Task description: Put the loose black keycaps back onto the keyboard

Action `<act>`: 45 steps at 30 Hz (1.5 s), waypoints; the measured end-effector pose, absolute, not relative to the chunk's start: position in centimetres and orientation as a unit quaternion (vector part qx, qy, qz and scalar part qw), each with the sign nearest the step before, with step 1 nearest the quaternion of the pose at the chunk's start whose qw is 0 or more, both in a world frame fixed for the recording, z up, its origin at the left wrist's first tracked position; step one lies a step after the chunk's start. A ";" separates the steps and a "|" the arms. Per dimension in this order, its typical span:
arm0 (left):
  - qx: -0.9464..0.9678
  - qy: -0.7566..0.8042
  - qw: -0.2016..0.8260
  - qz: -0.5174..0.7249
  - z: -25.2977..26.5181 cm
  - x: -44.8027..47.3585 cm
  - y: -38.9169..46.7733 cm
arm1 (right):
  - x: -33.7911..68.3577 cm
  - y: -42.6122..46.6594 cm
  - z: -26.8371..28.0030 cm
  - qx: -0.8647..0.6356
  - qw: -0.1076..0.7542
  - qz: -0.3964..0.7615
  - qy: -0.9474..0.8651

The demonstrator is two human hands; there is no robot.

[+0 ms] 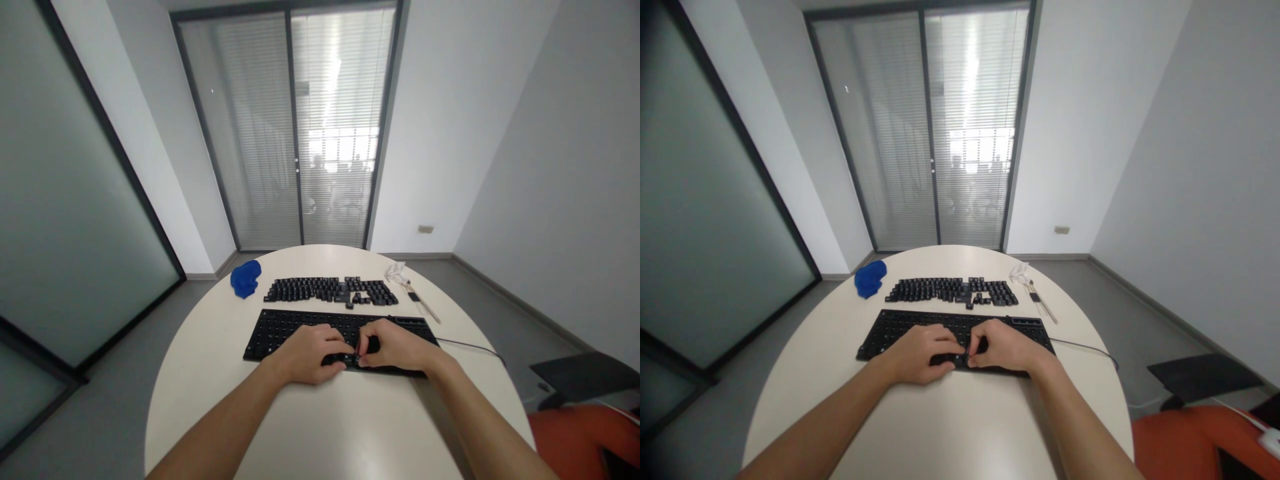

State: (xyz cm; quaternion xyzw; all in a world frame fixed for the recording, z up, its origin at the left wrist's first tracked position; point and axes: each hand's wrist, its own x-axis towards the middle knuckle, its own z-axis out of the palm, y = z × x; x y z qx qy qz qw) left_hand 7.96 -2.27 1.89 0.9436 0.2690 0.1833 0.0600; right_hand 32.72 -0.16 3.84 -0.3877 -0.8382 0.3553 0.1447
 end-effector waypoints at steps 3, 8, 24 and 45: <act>0.947 0.259 0.067 0.177 1.8 7.9 -2.3 | 33.3 0.1 3.7 -0.393 0.160 0.369 -0.827; 0.949 0.250 0.078 0.177 1.5 7.9 -2.2 | 33.5 0.4 3.6 -0.392 0.171 0.345 -0.836; 0.952 0.255 0.026 0.167 1.7 9.1 -2.4 | 33.4 0.8 3.0 -0.401 0.118 0.361 -0.833; 0.950 0.239 0.049 0.194 0.9 8.5 -2.0 | 31.3 4.8 -0.7 -0.456 0.228 0.060 -0.858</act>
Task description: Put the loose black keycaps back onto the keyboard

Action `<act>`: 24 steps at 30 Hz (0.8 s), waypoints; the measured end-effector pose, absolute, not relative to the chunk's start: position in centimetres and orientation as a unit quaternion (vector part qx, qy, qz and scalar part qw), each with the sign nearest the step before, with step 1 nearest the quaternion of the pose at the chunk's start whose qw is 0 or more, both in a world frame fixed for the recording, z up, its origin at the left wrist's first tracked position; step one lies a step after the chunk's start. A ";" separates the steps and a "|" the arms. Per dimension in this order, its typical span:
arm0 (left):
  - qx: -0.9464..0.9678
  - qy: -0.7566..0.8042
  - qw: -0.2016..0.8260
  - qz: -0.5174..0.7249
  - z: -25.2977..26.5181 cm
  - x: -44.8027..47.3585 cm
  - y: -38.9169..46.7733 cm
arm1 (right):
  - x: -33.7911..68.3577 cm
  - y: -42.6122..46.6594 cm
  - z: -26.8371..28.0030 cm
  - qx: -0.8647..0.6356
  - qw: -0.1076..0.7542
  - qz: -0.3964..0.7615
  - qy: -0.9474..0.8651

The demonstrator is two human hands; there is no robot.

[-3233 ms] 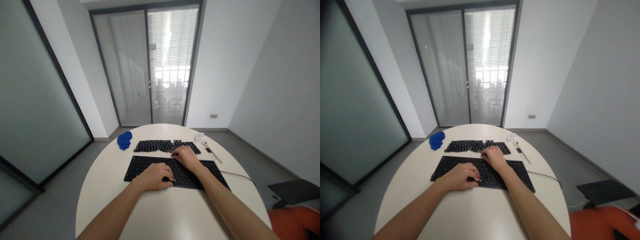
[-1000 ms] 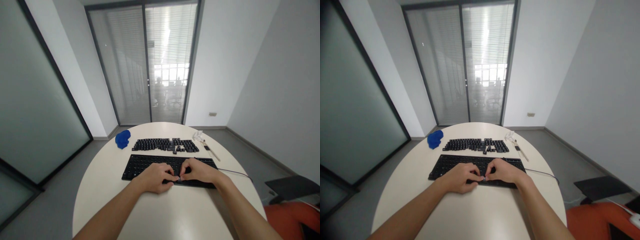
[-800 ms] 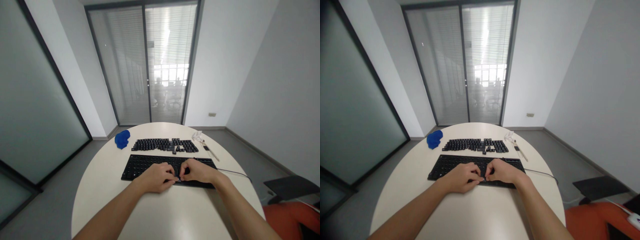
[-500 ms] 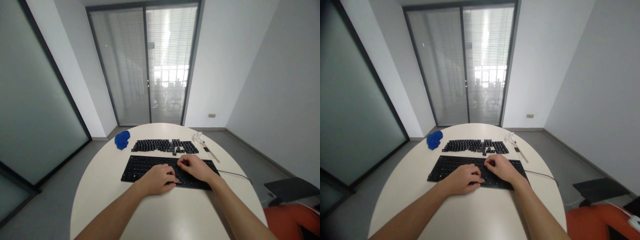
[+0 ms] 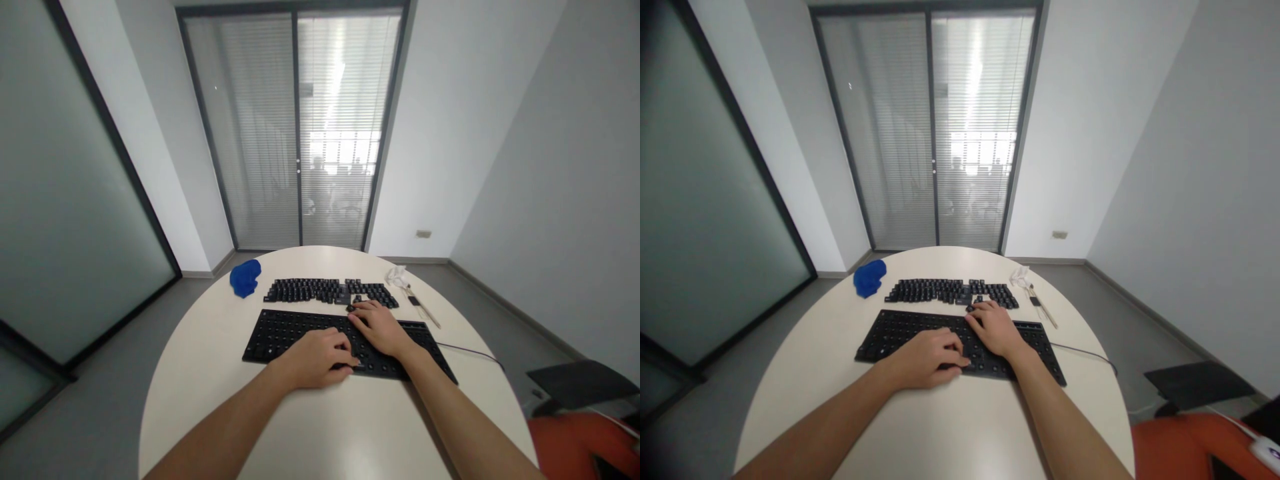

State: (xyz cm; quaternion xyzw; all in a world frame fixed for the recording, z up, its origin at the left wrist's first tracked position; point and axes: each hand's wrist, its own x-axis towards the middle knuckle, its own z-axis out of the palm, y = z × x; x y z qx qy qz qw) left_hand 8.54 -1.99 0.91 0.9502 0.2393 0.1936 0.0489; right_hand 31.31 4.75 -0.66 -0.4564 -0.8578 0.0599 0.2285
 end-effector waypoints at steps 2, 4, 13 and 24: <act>0.950 0.239 0.048 0.195 0.9 8.5 -2.0 | 31.3 4.7 -0.5 -0.455 0.241 0.068 -0.855; 0.950 0.239 0.048 0.196 0.9 8.5 -1.9 | 31.4 4.7 -0.3 -0.457 0.258 0.083 -0.847; 0.945 0.255 0.061 0.198 0.8 8.8 -1.9 | 32.6 3.8 0.8 -0.478 0.329 0.184 -0.793; 0.938 0.270 0.097 0.194 0.8 8.7 -1.7 | 35.1 1.2 3.3 -0.414 0.189 0.452 -0.767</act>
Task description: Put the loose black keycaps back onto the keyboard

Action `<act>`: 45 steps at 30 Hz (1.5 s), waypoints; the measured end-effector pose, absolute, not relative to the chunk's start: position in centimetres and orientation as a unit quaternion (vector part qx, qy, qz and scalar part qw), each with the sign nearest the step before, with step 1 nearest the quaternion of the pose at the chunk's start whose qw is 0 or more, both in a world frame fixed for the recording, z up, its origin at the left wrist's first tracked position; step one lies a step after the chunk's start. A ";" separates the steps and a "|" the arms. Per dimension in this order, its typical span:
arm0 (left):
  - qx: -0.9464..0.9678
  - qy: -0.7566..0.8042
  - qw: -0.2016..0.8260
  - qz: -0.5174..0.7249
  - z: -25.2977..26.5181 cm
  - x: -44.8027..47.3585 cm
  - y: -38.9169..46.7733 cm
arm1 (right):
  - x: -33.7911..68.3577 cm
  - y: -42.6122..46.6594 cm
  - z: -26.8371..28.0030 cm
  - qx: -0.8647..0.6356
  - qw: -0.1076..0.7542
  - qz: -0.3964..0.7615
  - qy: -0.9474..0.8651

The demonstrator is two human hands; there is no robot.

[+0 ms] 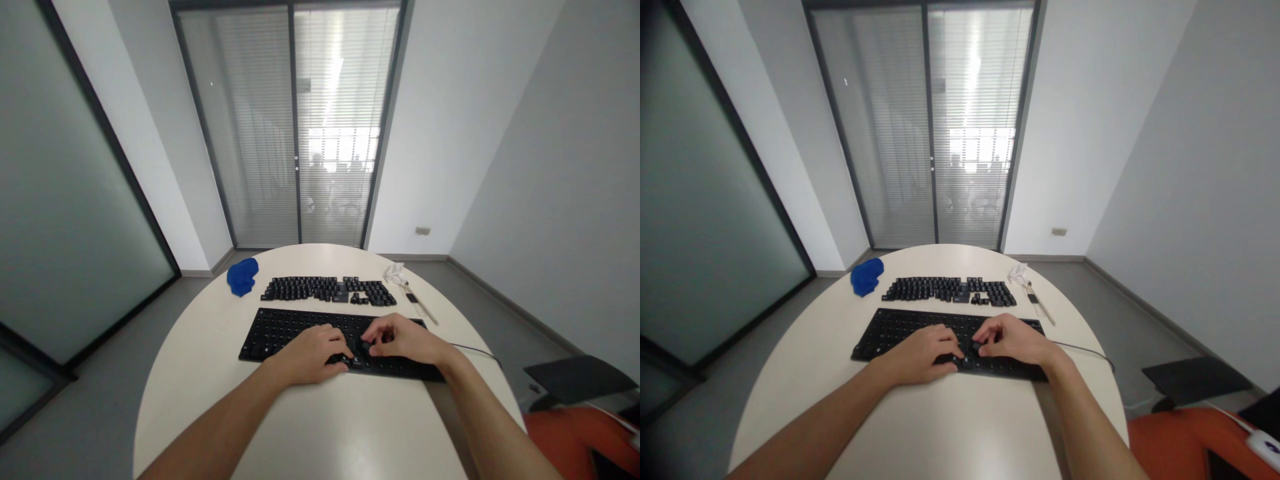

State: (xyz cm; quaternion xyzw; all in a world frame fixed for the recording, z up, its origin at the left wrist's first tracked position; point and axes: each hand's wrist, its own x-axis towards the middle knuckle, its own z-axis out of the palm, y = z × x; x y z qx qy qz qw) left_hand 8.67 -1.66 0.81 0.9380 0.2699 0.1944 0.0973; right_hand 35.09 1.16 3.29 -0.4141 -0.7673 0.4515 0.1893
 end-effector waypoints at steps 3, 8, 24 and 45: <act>0.938 0.271 0.097 0.192 0.8 8.7 -1.6 | 35.2 0.9 3.5 -0.415 0.161 0.487 -0.751; 0.938 0.271 0.104 0.191 0.8 8.6 -1.5 | 35.1 0.7 3.7 -0.429 0.143 0.475 -0.754; 0.935 0.286 0.103 0.181 1.6 8.0 -1.4 | 33.1 0.1 3.3 -0.404 0.116 0.346 -0.839; 0.862 0.407 0.165 0.253 0.8 8.6 -1.9 | 31.0 -0.3 3.2 -0.386 0.147 0.281 -0.866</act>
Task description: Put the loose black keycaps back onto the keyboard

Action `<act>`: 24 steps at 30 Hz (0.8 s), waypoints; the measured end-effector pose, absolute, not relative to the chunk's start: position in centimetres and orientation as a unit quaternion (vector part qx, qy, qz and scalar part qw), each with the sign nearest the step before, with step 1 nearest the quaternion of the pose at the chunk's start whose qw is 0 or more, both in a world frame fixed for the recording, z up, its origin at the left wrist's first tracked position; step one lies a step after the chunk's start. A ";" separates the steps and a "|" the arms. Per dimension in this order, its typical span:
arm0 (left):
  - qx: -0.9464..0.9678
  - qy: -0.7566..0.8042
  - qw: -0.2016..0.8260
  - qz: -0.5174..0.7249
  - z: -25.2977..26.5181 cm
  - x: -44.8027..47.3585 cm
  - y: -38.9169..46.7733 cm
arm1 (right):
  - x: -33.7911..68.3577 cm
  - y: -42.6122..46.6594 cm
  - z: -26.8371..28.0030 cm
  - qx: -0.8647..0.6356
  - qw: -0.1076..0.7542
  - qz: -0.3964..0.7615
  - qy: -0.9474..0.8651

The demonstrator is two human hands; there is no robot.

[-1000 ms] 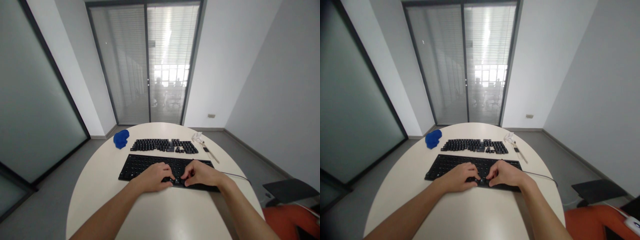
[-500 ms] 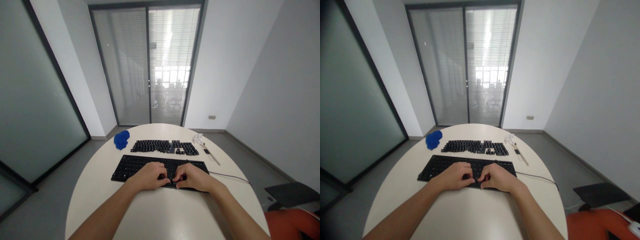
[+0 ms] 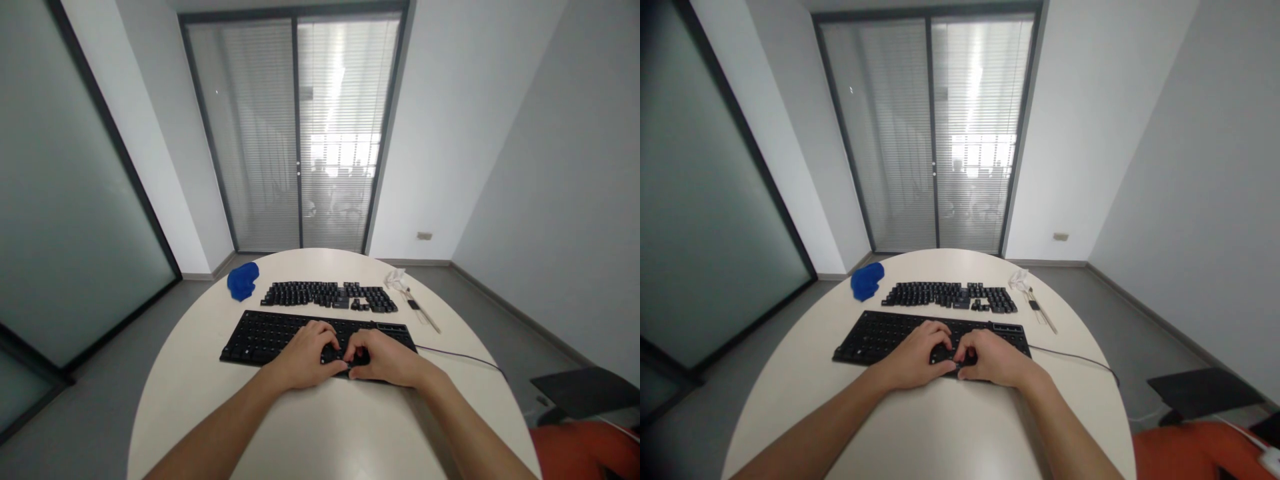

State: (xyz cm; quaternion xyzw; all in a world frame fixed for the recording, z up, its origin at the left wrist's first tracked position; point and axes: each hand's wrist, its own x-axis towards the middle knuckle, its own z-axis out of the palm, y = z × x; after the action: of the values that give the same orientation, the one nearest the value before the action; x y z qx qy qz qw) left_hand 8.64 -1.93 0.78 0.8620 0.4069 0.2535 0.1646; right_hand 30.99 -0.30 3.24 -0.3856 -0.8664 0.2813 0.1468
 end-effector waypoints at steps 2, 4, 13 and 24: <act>0.854 0.418 0.179 0.252 0.7 8.7 -1.9 | 31.1 -0.3 3.3 -0.381 0.149 0.290 -0.865; 0.850 0.425 0.187 0.251 0.5 8.8 -1.9 | 31.2 -0.3 3.4 -0.370 0.155 0.309 -0.862; 0.828 0.455 0.210 0.250 0.6 9.1 -1.9 | 31.3 -0.1 3.1 -0.384 0.154 0.335 -0.847; 0.827 0.474 0.202 0.224 1.5 9.5 -2.2 | 30.8 -0.3 3.2 -0.380 0.147 0.300 -0.862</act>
State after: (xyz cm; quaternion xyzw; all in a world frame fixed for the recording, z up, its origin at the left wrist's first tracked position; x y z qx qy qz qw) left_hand 9.48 -2.18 1.51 0.8272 0.4740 0.2244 0.2017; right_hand 30.82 -0.32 3.24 -0.3803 -0.8624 0.3001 0.1472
